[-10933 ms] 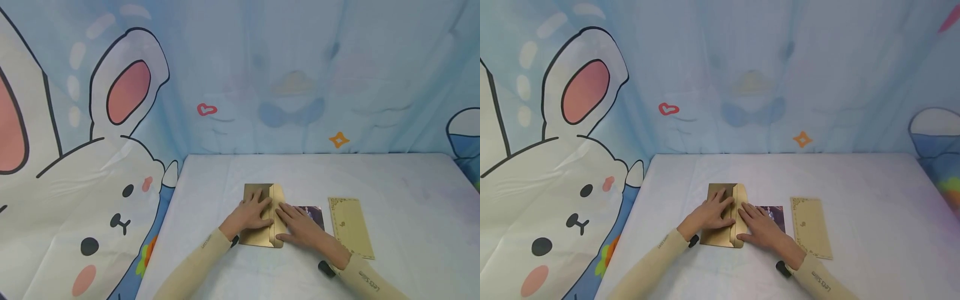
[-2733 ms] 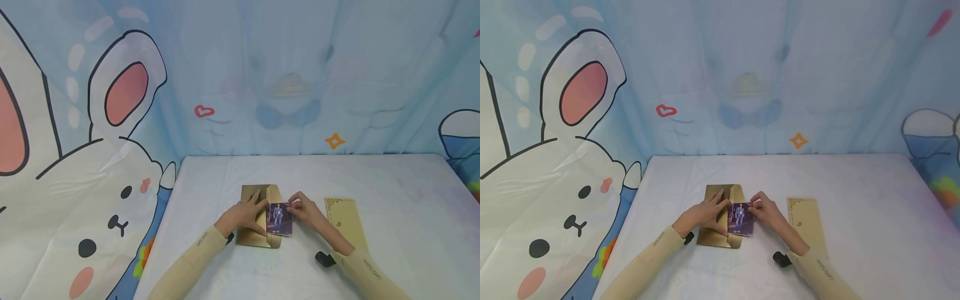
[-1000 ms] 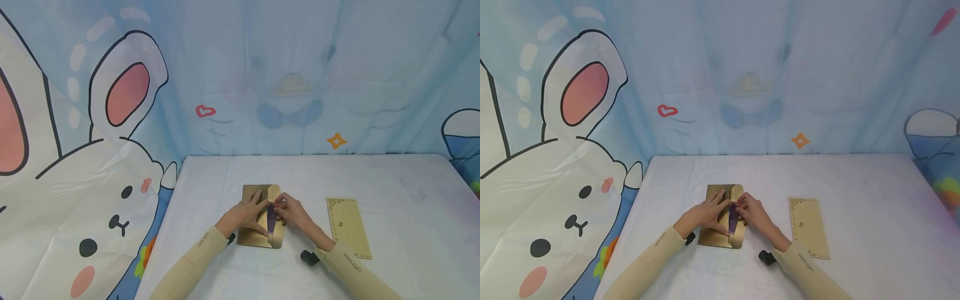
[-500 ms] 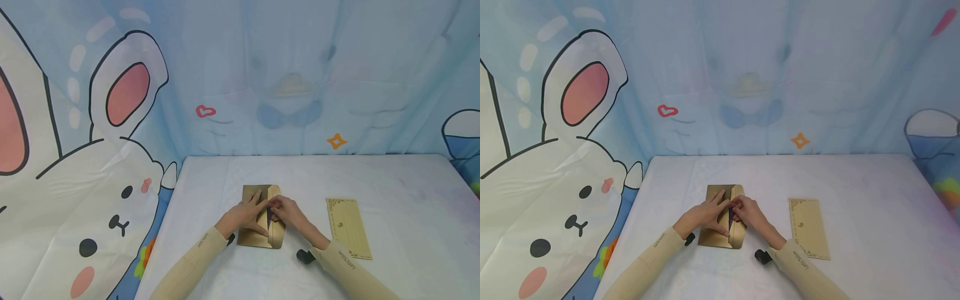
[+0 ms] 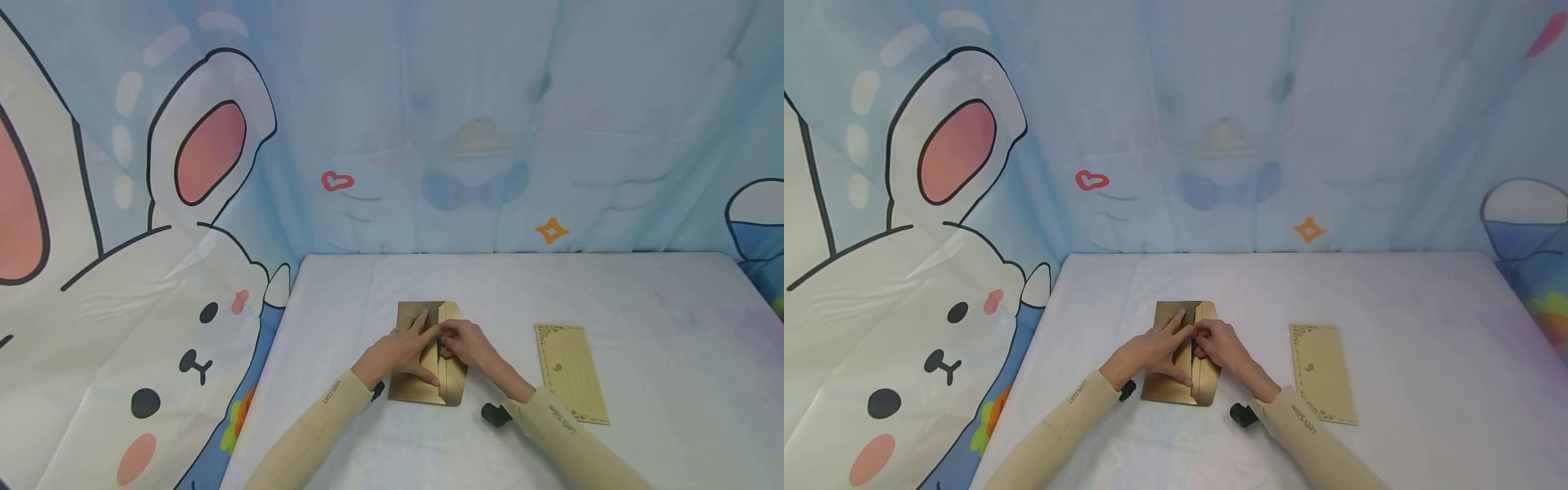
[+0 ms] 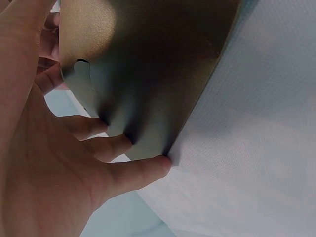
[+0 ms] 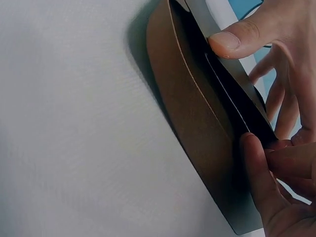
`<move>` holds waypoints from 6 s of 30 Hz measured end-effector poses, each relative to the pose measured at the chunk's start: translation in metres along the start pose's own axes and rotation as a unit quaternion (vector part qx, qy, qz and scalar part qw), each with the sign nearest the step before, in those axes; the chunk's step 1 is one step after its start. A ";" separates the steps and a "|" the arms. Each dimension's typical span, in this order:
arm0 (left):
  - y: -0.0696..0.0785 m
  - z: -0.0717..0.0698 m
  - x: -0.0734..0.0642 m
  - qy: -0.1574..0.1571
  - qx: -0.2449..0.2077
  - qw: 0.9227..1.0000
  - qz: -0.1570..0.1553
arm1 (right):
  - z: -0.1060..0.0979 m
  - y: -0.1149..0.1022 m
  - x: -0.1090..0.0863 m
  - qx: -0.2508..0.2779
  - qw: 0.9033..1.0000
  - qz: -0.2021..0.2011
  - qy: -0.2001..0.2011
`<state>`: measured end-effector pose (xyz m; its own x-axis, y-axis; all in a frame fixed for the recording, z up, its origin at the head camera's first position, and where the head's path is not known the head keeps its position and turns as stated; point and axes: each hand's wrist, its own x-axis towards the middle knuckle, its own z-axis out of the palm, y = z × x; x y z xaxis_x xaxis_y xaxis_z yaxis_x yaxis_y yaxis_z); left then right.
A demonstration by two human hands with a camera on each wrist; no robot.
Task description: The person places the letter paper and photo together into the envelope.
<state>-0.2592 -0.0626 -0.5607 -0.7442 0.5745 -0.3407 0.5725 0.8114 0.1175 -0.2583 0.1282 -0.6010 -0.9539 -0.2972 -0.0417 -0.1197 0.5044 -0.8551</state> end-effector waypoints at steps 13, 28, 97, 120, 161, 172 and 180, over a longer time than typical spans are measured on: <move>0.000 0.000 0.000 -0.007 -0.003 1.000 -0.005 | 0.001 -0.002 0.001 -0.007 1.000 0.024 0.016; 0.003 -0.002 -0.001 -0.009 0.012 1.000 -0.008 | 0.001 -0.005 -0.005 0.010 1.000 0.016 0.013; 0.007 -0.001 0.001 0.017 -0.010 1.000 0.005 | -0.072 0.023 -0.088 -0.318 0.933 -0.111 0.127; 0.003 0.000 0.000 0.017 -0.003 1.000 0.009 | -0.101 0.046 -0.107 -0.282 0.954 -0.011 0.102; 0.002 0.004 0.003 0.002 -0.016 1.000 0.001 | -0.124 0.079 -0.120 -0.249 0.956 0.098 0.124; 0.002 0.004 0.004 0.006 -0.017 1.000 0.003 | -0.129 0.077 -0.120 -0.235 0.955 0.123 0.135; 0.002 0.002 0.003 0.003 -0.019 1.000 0.004 | -0.136 0.075 -0.123 -0.207 0.964 0.128 0.111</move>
<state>-0.2597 -0.0595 -0.5629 -0.7424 0.5808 -0.3339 0.5645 0.8107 0.1552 -0.1875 0.3127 -0.5893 -0.9967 0.0373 -0.0721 0.0710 0.8314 -0.5511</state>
